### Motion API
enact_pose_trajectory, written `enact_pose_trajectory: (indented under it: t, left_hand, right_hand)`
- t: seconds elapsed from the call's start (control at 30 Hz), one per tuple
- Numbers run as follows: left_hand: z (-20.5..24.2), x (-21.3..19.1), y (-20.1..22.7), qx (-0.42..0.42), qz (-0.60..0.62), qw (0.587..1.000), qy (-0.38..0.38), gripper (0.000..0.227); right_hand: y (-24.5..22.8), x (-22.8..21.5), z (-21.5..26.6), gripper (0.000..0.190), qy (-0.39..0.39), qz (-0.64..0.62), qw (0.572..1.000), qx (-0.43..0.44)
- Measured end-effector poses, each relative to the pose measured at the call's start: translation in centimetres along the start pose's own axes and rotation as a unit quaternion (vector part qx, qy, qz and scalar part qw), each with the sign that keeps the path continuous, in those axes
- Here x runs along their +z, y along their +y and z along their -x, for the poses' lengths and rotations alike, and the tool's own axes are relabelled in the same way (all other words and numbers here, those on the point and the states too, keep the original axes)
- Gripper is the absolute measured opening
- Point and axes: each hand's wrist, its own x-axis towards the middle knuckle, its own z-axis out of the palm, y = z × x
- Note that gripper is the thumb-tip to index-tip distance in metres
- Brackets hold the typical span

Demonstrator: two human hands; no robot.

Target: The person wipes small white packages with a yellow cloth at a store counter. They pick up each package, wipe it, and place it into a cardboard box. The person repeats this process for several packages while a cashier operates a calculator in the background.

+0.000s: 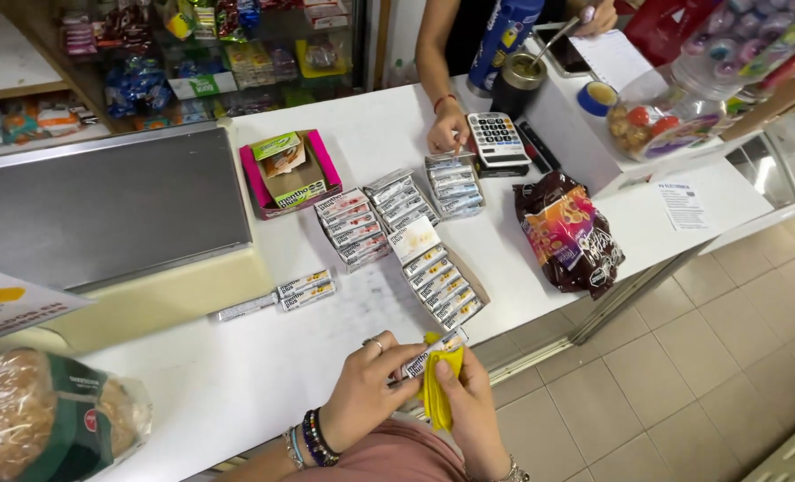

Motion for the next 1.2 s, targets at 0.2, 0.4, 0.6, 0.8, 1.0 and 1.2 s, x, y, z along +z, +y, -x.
enact_pose_trajectory:
  t: [0.2, 0.4, 0.6, 0.8, 1.0, 1.2]
  left_hand:
    - [-1.4, -1.2, 1.5, 0.034, 0.081, 0.982, -0.166, 0.046]
    - [-4.4, -2.5, 2.9, 0.163, -0.097, 0.940, -0.282, 0.114]
    - [-5.6, -2.5, 3.4, 0.198, -0.117, 0.930, -0.286, 0.116]
    - [-5.6, -1.2, 3.1, 0.231, -0.013, 0.944, -0.233, 0.099]
    - [-6.7, 0.3, 4.1, 0.235, 0.059, 0.951, -0.191, 0.090]
    - [-7.8, 1.7, 4.3, 0.242, 0.037, 0.957, -0.156, 0.090]
  right_hand:
    - [-1.3, -1.0, 0.7, 0.038, 0.071, -0.048, 0.994, -0.062]
    - [-1.4, -1.4, 1.0, 0.034, 0.000, -0.044, 0.998, -0.045]
    - [-0.4, -2.9, -0.2, 0.034, -0.040, -0.012, 0.999, -0.029]
    - [1.8, -7.2, -2.1, 0.050, -0.229, -0.027, 0.971, -0.056]
    - [3.2, -9.7, -2.8, 0.071, -0.347, -0.126, 0.929, -0.017]
    - [-2.6, -7.8, -3.9, 0.065, -0.461, 0.000, 0.883, -0.091]
